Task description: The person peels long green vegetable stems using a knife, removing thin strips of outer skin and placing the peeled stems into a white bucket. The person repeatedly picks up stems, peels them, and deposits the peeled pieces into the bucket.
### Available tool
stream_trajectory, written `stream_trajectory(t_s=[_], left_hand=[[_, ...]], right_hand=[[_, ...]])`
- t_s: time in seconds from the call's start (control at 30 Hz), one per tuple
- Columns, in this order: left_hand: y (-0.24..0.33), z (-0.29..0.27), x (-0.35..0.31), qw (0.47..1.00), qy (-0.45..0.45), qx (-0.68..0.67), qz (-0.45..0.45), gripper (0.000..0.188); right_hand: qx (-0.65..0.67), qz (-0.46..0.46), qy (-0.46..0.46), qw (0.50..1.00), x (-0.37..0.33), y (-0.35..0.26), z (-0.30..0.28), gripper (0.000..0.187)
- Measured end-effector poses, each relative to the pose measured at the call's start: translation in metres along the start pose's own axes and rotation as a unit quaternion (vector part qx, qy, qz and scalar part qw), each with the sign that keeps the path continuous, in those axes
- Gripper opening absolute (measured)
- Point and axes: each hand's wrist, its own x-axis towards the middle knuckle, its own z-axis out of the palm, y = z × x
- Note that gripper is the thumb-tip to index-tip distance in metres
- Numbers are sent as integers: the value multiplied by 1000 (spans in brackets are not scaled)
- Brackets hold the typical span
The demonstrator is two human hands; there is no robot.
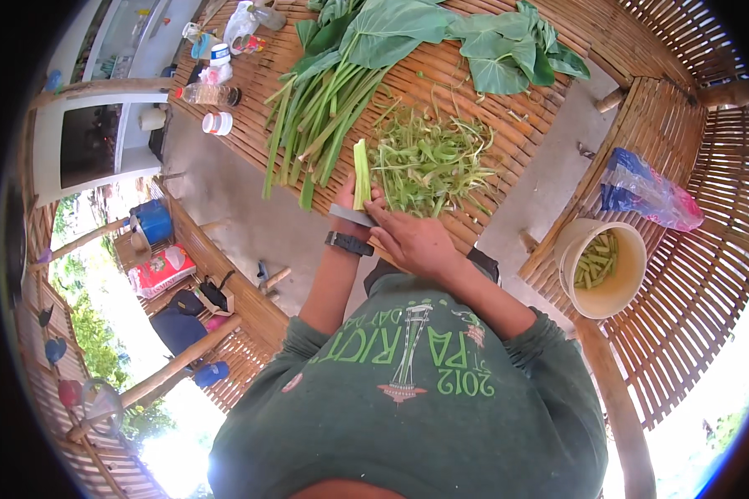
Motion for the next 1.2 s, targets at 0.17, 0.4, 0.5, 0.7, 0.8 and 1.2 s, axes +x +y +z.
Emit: stream_trajectory(t_s=[0.17, 0.4, 0.5, 0.7, 0.8, 1.2], left_hand=[[-13, 10, -13, 999, 17, 0, 38, 38], [-3, 5, -43, 984, -155, -63, -56, 35], [1, 5, -59, 982, -165, -74, -51, 36], [-3, 2, -69, 978, -179, -91, -54, 36], [-7, -9, -64, 981, -161, -89, -65, 45], [-13, 12, -67, 851, -64, 378, 359, 38]], right_hand=[[108, 24, 80, 991, 3, 19, 8, 45], [144, 205, 262, 932, 15, 89, -48, 47], [67, 152, 300, 939, 14, 111, -57, 46], [43, 108, 165, 979, -3, 78, -33, 46], [31, 87, 131, 987, -11, 40, -21, 50], [109, 13, 173, 979, -14, 6, -21, 54]])
